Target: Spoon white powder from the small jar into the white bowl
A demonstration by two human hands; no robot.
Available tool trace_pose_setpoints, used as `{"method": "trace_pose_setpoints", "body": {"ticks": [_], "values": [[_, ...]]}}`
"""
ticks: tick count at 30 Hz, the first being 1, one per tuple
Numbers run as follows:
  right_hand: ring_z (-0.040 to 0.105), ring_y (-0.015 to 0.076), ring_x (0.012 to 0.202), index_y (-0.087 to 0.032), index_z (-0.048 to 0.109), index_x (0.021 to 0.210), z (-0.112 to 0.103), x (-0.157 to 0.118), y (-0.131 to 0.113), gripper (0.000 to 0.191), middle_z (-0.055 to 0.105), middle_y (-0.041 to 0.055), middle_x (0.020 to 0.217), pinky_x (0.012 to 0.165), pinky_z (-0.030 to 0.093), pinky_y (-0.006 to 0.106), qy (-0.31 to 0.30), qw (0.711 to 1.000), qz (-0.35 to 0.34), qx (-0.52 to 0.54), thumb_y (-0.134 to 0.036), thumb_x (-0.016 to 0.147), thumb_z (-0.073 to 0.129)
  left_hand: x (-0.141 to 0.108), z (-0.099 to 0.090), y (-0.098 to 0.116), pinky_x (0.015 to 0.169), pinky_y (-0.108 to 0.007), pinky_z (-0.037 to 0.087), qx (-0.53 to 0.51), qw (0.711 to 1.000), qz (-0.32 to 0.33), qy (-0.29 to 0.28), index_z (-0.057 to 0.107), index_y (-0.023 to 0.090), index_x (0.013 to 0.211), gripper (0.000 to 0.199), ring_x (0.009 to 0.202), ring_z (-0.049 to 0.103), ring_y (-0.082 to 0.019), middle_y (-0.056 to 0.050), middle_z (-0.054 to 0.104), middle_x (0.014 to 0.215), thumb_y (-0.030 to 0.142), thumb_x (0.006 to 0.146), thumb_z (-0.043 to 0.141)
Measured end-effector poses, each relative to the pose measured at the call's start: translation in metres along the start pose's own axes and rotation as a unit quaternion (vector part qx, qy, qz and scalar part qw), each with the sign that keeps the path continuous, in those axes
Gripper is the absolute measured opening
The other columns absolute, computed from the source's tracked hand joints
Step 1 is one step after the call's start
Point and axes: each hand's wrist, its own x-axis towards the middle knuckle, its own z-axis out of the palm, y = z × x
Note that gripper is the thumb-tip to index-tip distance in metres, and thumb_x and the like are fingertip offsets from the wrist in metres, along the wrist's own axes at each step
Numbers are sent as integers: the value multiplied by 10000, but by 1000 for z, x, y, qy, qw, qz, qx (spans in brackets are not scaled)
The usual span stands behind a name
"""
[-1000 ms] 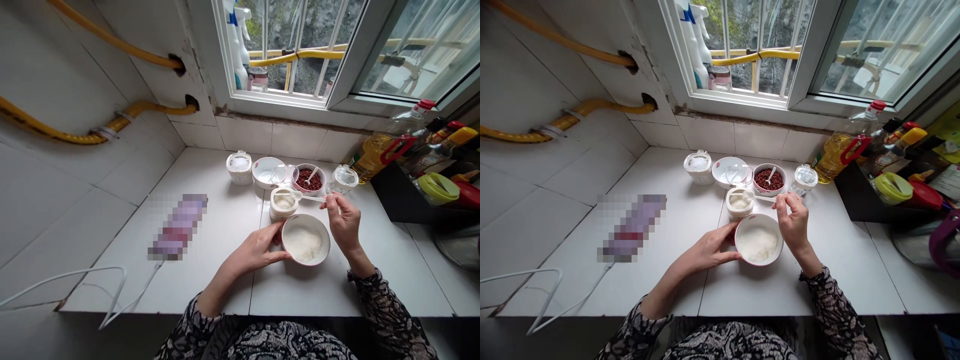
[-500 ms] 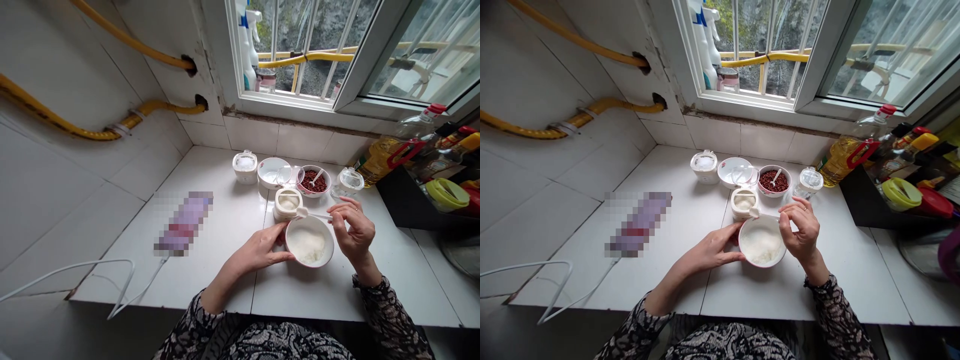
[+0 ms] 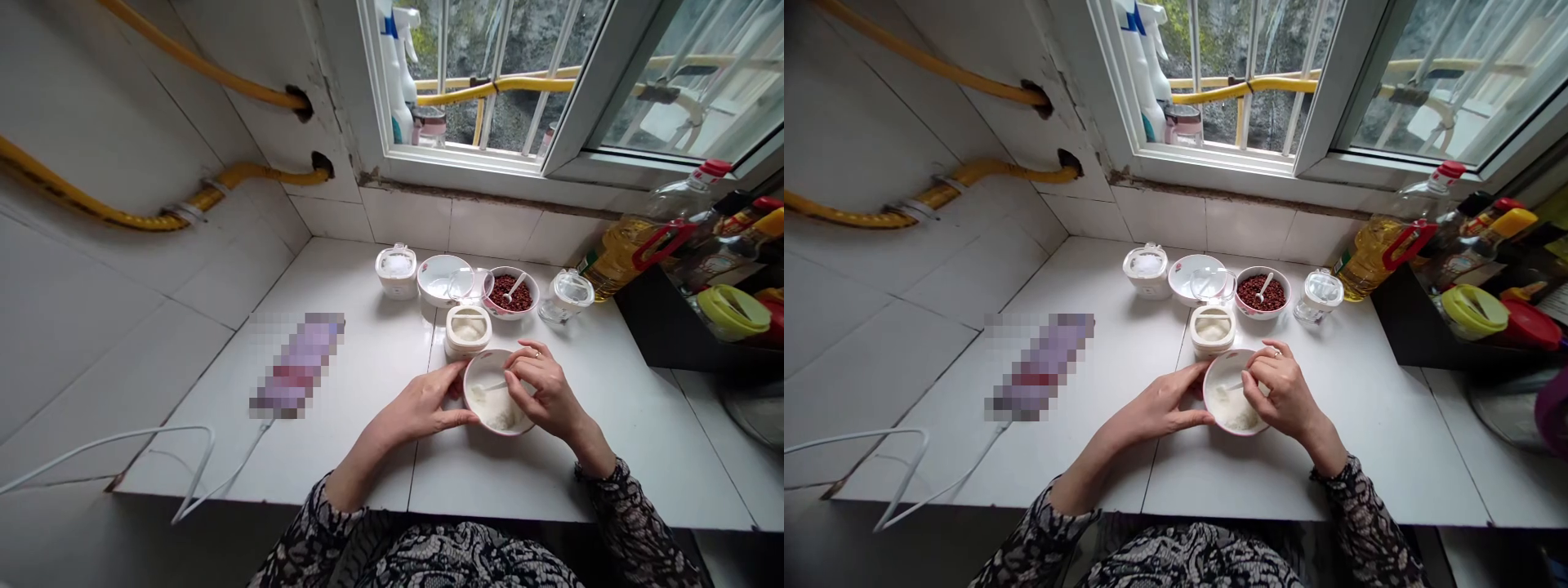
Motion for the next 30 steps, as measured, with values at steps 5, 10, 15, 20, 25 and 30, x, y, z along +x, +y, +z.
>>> {"method": "trace_pose_setpoints", "body": {"ticks": [5,10,15,20,25,30], "values": [[652,154,645,-218,530,673,-3,-2,4,267,652,-16,652,947,499,446,41,997,51,27,-141,927,512,0,0,-1,875,-406,552,2,1000,-2,3,447,181,1421,696,987,665,-260,-116,676,1192,535,875,693],[652,161,628,-217,553,622,-6,-4,9,314,662,-12,640,949,515,444,83,987,110,84,-199,934,527,0,0,0,899,-407,550,-7,1000,-3,-2,440,177,1433,703,1005,662,-259,-118,674,1202,539,881,681],[657,181,672,-219,583,576,-5,-9,15,380,683,5,648,987,509,440,122,959,200,160,-317,941,546,0,0,-1,911,-414,547,-8,1000,-8,-5,410,190,1458,730,1028,660,-265,-122,658,1250,548,882,678],[629,184,637,-215,598,540,-5,-11,18,430,642,5,604,1017,485,463,145,921,278,232,-419,918,572,0,-1,-1,905,-420,549,-2,1000,-10,-5,409,196,1463,733,1028,660,-270,-119,665,1234,554,882,674],[606,173,616,-212,580,509,-5,-9,18,458,629,2,586,989,488,430,153,894,320,272,-477,881,616,-1,-1,-1,900,-417,551,-2,1000,-8,-3,410,201,1461,727,1007,665,-265,-116,667,1225,557,883,670],[622,188,642,-214,562,528,-3,-3,19,483,612,2,559,753,518,341,173,875,347,291,-561,854,643,0,0,-2,894,-420,553,3,1000,-5,-1,434,188,1440,709,1005,665,-270,-113,676,1186,561,884,666]]}}
